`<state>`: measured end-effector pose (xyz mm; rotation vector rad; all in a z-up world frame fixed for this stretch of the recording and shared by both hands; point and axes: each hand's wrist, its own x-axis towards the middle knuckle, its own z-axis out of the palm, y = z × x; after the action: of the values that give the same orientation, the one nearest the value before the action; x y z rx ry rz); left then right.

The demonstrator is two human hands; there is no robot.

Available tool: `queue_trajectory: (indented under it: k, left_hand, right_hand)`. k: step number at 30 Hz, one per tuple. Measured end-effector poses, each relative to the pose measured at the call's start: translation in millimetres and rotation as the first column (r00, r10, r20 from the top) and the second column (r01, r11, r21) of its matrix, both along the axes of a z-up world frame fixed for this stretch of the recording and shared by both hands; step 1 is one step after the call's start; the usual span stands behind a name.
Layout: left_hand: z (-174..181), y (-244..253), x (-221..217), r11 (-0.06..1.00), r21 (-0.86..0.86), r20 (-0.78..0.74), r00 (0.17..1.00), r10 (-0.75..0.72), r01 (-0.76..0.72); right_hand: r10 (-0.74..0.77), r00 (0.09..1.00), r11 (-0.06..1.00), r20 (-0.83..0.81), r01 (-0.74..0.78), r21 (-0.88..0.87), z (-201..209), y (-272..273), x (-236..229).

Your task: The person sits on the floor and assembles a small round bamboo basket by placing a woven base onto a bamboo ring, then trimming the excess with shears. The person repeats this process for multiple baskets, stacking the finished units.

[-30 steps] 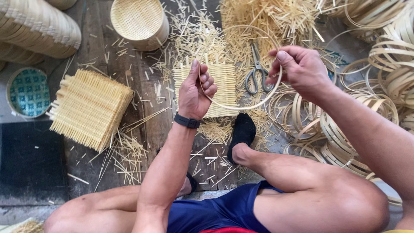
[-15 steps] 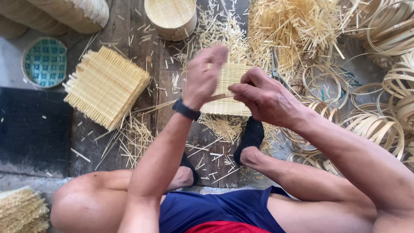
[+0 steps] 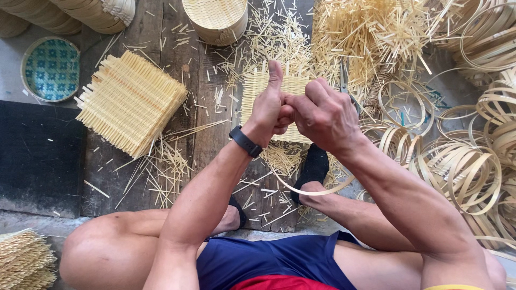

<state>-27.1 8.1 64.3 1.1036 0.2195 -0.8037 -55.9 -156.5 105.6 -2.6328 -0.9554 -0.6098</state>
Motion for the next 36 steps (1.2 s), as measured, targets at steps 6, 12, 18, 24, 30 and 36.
queue_trajectory:
  k: [6, 12, 18, 24, 30, 36]
  left_hand:
    - [-31, 32, 17, 0.933, -0.266, 0.181, 0.938, 0.296, -0.243]
    - [-38, 56, 25, 0.773, -0.542, 0.076, 0.897, 0.436, -0.33]
    - [-23, 60, 41, 0.983, -0.078, 0.049, 0.985, 0.167, -0.163]
    - [-35, 57, 38, 0.969, -0.133, 0.045, 0.975, 0.218, -0.21]
    - [-50, 65, 45, 0.932, -0.209, 0.016, 0.951, 0.307, -0.297]
    - [-91, 71, 41, 0.941, -0.005, 0.007, 0.941, 0.337, -0.337]
  right_hand:
    - [0.065, 0.765, 0.621, -0.641, 0.472, 0.626, 4, -31, 27]
    - [0.742, 0.441, -0.011, -0.505, 0.761, 0.648, -37, -53, 19]
    - [0.823, 0.27, 0.097, -0.501, 0.801, 0.591, -73, -58, 24]
    - [0.829, 0.114, 0.233, -0.547, 0.819, 0.525, -81, -57, 25]
    - [0.706, 0.288, 0.145, -0.647, 0.835, 0.53, -79, -55, 16]
    - [0.21, 0.366, 0.35, -0.907, 0.838, 0.419, -108, -60, 15]
